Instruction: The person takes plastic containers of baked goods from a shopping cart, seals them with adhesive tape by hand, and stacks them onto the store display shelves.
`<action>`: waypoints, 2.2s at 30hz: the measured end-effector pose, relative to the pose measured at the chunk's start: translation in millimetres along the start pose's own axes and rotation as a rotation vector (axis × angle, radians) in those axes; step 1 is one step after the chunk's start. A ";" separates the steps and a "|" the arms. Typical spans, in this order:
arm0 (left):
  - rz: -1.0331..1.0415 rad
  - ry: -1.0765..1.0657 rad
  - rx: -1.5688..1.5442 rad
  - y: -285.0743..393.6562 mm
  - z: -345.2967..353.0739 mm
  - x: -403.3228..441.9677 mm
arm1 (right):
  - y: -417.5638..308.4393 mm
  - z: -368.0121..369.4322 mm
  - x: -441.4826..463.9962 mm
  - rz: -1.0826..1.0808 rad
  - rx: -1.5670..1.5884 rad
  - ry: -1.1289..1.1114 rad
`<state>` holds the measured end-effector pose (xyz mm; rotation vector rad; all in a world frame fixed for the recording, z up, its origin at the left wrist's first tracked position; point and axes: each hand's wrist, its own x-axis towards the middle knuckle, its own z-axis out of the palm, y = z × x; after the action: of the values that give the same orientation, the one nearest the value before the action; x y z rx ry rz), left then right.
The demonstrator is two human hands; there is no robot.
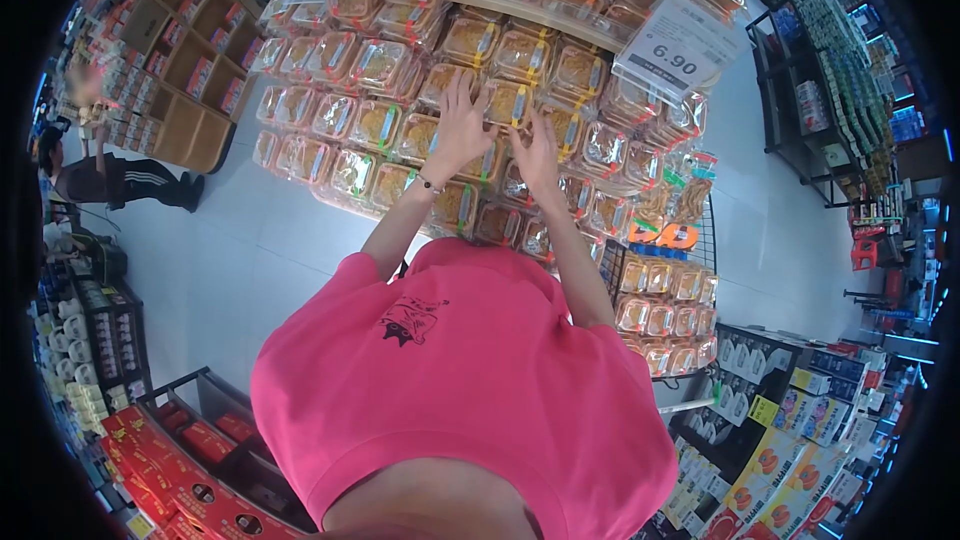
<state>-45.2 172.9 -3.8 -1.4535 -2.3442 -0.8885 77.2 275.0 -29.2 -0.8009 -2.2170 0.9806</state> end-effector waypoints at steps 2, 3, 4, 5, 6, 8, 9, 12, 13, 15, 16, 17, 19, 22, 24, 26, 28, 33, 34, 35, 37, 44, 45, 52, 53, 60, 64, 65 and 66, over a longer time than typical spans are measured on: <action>0.008 -0.001 -0.002 -3.8 0.9 1.3 | 0.8 2.0 -2.7 -0.118 -0.091 0.048; 0.023 -0.003 -0.003 -4.8 -0.3 1.5 | -3.5 1.6 -2.9 -0.119 -0.091 0.043; 0.018 -0.005 -0.003 -5.0 -1.1 0.6 | -8.5 0.7 -2.7 -0.084 -0.079 0.025; 0.004 0.022 -0.006 -4.7 -1.6 0.2 | -11.6 0.7 -2.6 -0.048 -0.067 0.009; -0.008 0.049 -0.009 -2.1 -4.6 0.9 | -6.3 5.1 -1.3 -0.044 -0.069 0.008; 0.040 0.063 -0.278 11.2 -33.7 9.6 | 11.5 9.3 1.9 -0.183 -0.171 0.075; 0.086 0.075 -0.544 22.8 -57.6 16.1 | -8.5 -3.2 -1.2 -0.103 -0.082 0.010; 0.233 0.112 -1.100 87.8 -180.2 7.5 | -19.1 -15.7 -10.3 -0.278 -0.183 0.248; 0.456 0.218 -1.166 98.1 -206.3 1.5 | -19.9 -19.5 -14.6 -0.254 -0.213 0.242; 0.624 0.126 -0.961 118.0 -271.8 -2.4 | -20.1 -26.2 -24.9 -0.176 -0.038 0.161; 0.550 0.135 -1.007 136.1 -285.4 -10.8 | -23.7 -28.9 -31.9 -0.146 -0.070 0.152; 0.474 0.142 -1.051 151.6 -299.5 -14.9 | -28.3 -30.5 -38.4 -0.157 -0.031 0.133; 0.499 -0.161 -0.788 161.0 -334.7 -4.1 | -22.5 -28.5 -55.2 -0.144 -0.015 0.116; 0.534 -0.107 -0.942 171.1 -321.3 -9.8 | -3.7 -23.7 -82.3 -0.053 -0.003 0.054; 0.580 -0.122 -0.983 170.1 -314.0 -12.4 | 9.9 -23.0 -103.3 0.071 0.079 0.010; 0.603 -0.136 -1.026 170.8 -311.6 -13.2 | 21.4 -27.9 -128.6 0.125 0.066 0.033; 0.629 -0.129 -1.074 168.1 -308.3 -11.8 | 37.0 -31.2 -153.4 0.062 -0.052 0.106; 0.705 -0.182 -1.122 158.6 -303.2 1.5 | 48.2 -49.3 -197.7 0.299 -0.028 0.129; 0.720 -0.196 -1.127 161.4 -299.5 6.2 | 46.9 -55.1 -201.2 0.317 -0.037 0.145; 0.732 -0.224 -1.131 164.4 -295.1 8.1 | 46.2 -58.0 -204.0 0.313 -0.057 0.159; 0.765 -0.244 -1.146 175.4 -287.1 13.4 | 45.4 -59.7 -202.1 0.332 -0.053 0.166; 1.020 0.022 -1.443 179.4 -259.0 40.1 | 56.8 -68.9 -193.3 0.300 -0.011 0.161; 1.074 0.084 -1.516 176.9 -250.7 46.8 | 60.4 -72.9 -191.9 0.301 -0.009 0.167; 0.490 -0.250 -1.051 202.0 -149.5 14.1 | 88.9 -96.0 -207.3 0.437 0.072 0.122; 0.243 -0.657 -0.997 197.8 -124.7 6.9 | 97.4 -98.2 -212.1 0.407 0.003 0.134; 0.027 -0.944 -0.546 167.7 -12.8 -107.5 | 125.3 -136.4 -240.0 0.489 -0.004 0.264; 0.091 -0.998 -0.529 198.6 -1.8 -96.9 | 137.6 -159.0 -254.6 0.556 0.056 0.300; 0.157 -0.985 -0.542 210.8 5.5 -88.6 | 138.6 -169.4 -258.7 0.579 0.041 0.262; 0.223 -0.971 -0.557 223.7 12.8 -80.1 | 141.8 -178.0 -262.5 0.583 0.042 0.275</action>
<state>189.6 194.0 28.5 -2.8236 -2.5035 -0.9449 413.9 243.7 -109.2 -1.5123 -1.7490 1.0902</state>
